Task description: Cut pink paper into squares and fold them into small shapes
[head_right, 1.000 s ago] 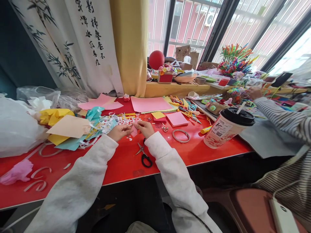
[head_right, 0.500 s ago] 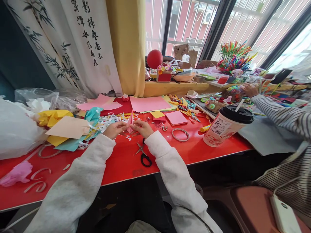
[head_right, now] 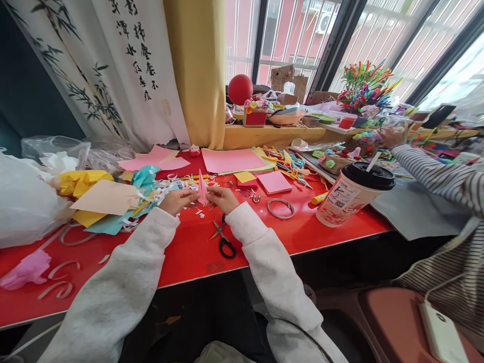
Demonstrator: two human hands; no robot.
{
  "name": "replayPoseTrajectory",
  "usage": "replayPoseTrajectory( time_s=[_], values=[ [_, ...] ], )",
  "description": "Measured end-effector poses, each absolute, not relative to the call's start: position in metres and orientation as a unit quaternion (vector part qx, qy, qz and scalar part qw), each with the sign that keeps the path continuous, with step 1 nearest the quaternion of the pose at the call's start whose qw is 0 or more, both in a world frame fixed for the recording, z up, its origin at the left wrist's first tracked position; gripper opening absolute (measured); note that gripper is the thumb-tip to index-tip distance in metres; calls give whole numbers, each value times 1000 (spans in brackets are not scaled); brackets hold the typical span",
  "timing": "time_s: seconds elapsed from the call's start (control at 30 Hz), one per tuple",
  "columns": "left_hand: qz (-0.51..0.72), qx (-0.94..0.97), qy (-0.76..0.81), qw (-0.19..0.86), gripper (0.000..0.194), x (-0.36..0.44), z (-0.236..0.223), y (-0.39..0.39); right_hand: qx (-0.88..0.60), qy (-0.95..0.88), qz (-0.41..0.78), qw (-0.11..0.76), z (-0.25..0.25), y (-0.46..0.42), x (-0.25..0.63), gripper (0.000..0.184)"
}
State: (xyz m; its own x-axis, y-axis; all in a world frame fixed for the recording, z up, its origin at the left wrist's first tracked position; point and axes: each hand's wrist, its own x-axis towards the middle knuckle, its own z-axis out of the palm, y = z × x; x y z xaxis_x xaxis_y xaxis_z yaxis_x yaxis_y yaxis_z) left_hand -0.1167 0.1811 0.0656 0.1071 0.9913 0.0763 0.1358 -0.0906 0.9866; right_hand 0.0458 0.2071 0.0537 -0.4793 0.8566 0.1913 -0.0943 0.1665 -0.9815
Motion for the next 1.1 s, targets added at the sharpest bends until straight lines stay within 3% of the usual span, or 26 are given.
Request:
replayPoseTrajectory(
  time_s=[0.3,0.57,0.83,1.1],
  values=[
    [430,621,478,449,37,-116,58,186,-345,-683,510,393,56,202,41,37],
    [394,662,476,424,34,-116,48,188,-386,-680,447,434,41,210,41,28],
    [413,667,468,406,35,-113,55,183,-364,-619,521,462,51,209,42,35],
    [512,616,521,294,25,-102,63,174,-355,-544,605,461,59,206,43,33]
  ],
)
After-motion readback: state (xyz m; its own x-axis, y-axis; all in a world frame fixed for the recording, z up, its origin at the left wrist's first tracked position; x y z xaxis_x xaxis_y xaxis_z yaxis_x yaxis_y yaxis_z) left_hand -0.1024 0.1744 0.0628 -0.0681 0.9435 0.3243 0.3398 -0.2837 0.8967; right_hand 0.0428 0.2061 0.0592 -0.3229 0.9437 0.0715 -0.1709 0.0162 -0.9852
